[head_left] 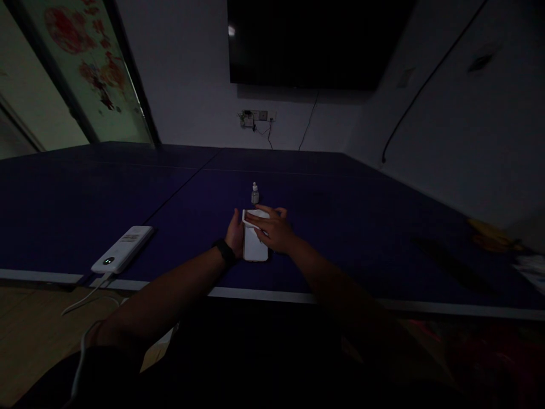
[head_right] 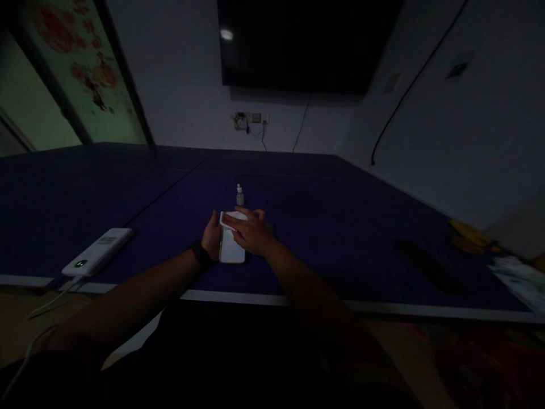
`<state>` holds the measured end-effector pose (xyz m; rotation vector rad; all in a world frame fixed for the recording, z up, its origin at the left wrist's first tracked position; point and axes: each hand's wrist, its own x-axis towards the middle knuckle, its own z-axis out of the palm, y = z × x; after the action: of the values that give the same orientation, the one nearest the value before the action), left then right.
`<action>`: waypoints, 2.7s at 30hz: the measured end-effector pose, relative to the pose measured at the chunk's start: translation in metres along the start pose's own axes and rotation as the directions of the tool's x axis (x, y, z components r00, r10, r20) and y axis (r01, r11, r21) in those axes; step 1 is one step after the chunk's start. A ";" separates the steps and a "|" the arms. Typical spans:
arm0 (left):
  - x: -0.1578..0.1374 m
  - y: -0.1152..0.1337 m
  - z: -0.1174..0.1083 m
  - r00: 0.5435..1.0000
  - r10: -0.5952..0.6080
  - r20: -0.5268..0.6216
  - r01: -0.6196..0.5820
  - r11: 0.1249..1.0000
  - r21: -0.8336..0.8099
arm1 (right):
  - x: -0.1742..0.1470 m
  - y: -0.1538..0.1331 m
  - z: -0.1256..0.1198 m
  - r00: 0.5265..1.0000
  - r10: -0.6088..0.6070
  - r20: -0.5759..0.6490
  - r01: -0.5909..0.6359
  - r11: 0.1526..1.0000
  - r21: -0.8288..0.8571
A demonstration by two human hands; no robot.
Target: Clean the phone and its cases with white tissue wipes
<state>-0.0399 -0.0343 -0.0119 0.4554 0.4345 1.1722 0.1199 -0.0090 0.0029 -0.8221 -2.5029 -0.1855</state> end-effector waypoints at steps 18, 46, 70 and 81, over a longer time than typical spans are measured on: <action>0.000 0.001 -0.002 0.999 0.025 0.021 -0.025 1.000 0.011 | -0.003 0.004 -0.005 0.998 0.052 -0.032 -0.052 0.999 -0.005; 0.004 0.000 -0.010 0.998 0.027 0.061 -0.027 1.000 0.005 | -0.004 0.002 -0.009 0.998 0.059 -0.005 -0.059 0.998 -0.024; -0.031 0.001 0.030 0.999 0.026 0.046 -0.024 0.999 -0.030 | -0.009 -0.008 -0.046 0.997 -0.078 0.003 0.078 0.997 0.011; -0.054 0.005 0.053 1.000 -0.007 0.001 0.007 1.000 -0.016 | -0.012 -0.029 -0.084 0.974 -0.226 -0.026 0.223 0.972 -0.068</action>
<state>-0.0326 -0.0891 0.0393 0.4405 0.4248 1.1683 0.1458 -0.0621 0.0706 -0.5533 -2.5661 -0.3561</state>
